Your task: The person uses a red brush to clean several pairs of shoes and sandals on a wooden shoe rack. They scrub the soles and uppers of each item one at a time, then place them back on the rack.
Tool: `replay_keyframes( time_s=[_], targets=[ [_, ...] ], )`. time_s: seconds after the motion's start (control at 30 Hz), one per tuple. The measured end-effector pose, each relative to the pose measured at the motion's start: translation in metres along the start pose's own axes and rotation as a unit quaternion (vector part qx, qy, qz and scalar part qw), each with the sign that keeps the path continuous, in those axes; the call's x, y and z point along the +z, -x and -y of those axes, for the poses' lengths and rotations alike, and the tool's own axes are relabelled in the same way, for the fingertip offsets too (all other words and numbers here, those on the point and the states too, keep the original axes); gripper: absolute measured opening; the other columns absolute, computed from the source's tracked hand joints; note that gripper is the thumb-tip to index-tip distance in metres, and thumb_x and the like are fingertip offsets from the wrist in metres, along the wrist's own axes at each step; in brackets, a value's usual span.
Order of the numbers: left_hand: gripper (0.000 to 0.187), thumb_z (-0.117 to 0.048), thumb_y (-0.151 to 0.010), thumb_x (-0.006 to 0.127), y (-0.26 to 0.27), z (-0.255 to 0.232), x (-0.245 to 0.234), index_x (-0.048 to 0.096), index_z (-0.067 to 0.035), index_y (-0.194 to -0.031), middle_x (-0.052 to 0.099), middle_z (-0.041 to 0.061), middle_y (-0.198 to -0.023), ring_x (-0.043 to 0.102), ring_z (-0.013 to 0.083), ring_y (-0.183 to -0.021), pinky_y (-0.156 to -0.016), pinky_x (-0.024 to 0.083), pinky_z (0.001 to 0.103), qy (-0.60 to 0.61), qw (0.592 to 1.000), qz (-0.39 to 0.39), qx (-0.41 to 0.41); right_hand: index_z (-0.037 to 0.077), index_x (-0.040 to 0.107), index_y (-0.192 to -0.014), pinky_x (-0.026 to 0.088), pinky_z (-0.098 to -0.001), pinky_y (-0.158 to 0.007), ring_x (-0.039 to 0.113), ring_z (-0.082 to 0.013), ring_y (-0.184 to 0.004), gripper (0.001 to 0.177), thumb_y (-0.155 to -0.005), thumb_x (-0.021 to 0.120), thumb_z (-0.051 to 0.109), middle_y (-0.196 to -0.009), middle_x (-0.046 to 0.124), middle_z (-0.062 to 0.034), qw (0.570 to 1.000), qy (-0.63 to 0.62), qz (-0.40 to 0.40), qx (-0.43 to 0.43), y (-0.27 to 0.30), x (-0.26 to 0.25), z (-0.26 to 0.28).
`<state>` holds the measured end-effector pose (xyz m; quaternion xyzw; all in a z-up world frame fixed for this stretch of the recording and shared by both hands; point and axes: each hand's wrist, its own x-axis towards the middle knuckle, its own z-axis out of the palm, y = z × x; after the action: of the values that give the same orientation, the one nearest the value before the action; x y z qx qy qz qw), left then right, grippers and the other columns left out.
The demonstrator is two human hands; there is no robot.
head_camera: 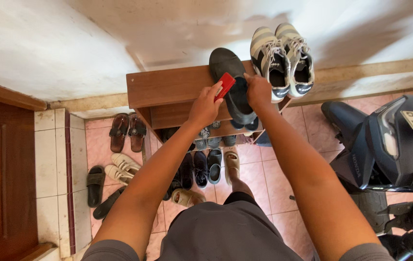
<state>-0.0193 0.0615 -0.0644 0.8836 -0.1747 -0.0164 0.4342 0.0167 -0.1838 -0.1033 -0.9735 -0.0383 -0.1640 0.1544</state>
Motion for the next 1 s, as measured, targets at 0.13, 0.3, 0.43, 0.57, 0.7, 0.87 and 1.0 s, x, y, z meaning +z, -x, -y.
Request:
replay_keyframes(
  time_s=[0.13,0.3,0.43,0.57,0.7,0.87,1.0],
  targets=[
    [0.054,-0.019,-0.098,0.065,-0.017,0.006,0.001,0.049,-0.016,-0.149,0.062,0.015,-0.129,0.063,0.0382,-0.116,-0.098,0.052,0.047,0.007,0.999,-0.048,-0.018,0.014,0.078,-0.119,0.052,-0.0494,-0.068,0.067,-0.039,-0.077,0.034,-0.09,0.064,0.004,-0.084,0.068,-0.0169,0.999,-0.042,-0.023,0.002,0.008,-0.007,0.007],
    [0.048,-0.014,-0.095,0.068,-0.049,-0.006,-0.003,0.058,-0.016,-0.142,0.063,0.018,-0.124,0.064,0.038,-0.108,-0.092,0.052,0.047,-0.082,0.991,-0.017,0.106,0.011,0.077,-0.12,0.054,-0.0462,-0.072,0.069,-0.0362,-0.081,0.036,-0.089,0.063,0.0,-0.088,0.071,-0.0145,0.99,-0.138,-0.028,0.009,0.01,-0.02,0.009],
    [0.044,-0.013,-0.097,0.068,-0.088,-0.012,-0.017,0.062,-0.015,-0.14,0.063,0.018,-0.119,0.064,0.0381,-0.107,-0.09,0.053,0.046,-0.134,0.988,-0.024,0.079,0.006,0.076,-0.121,0.055,-0.0436,-0.073,0.07,-0.0352,-0.082,0.034,-0.089,0.065,-0.001,-0.094,0.072,-0.015,0.983,-0.176,-0.043,-0.003,0.013,-0.021,0.008],
    [0.04,-0.022,-0.096,0.07,-0.111,-0.023,-0.004,0.065,-0.016,-0.135,0.063,0.018,-0.12,0.064,0.0377,-0.104,-0.09,0.052,0.047,-0.121,0.985,0.093,0.086,0.004,0.074,-0.12,0.056,-0.0418,-0.077,0.07,-0.035,-0.088,0.031,-0.09,0.07,0.002,-0.1,0.072,-0.0161,0.978,-0.204,-0.042,0.014,0.009,-0.029,0.01],
    [0.042,-0.023,-0.098,0.069,-0.125,-0.002,-0.006,0.062,-0.015,-0.139,0.06,0.018,-0.126,0.063,0.0375,-0.109,-0.095,0.051,0.046,-0.156,0.987,0.04,0.03,0.005,0.07,-0.119,0.051,-0.0437,-0.094,0.064,-0.0347,-0.108,0.031,-0.09,0.078,0.011,-0.116,0.069,-0.0154,0.98,-0.191,-0.034,-0.038,0.018,-0.06,0.017],
    [0.046,-0.019,-0.097,0.067,-0.118,0.005,-0.001,0.06,-0.016,-0.143,0.056,0.018,-0.131,0.062,0.0384,-0.111,-0.095,0.05,0.047,-0.17,0.984,0.002,0.046,0.004,0.068,-0.118,0.04,-0.0493,-0.101,0.061,-0.0304,-0.117,0.057,-0.069,0.084,0.026,-0.118,0.068,-0.0118,0.961,-0.106,0.1,-0.233,0.054,-0.076,0.006],
    [0.043,-0.02,-0.098,0.068,-0.096,-0.012,-0.004,0.061,-0.017,-0.141,0.058,0.018,-0.132,0.062,0.0384,-0.112,-0.095,0.051,0.046,-0.112,0.991,-0.048,0.047,0.006,0.069,-0.117,0.038,-0.0502,-0.111,0.064,-0.0226,-0.118,0.045,-0.076,0.082,0.02,-0.117,0.068,-0.0072,0.961,-0.073,0.075,-0.256,0.07,-0.05,-0.004]
  ],
)
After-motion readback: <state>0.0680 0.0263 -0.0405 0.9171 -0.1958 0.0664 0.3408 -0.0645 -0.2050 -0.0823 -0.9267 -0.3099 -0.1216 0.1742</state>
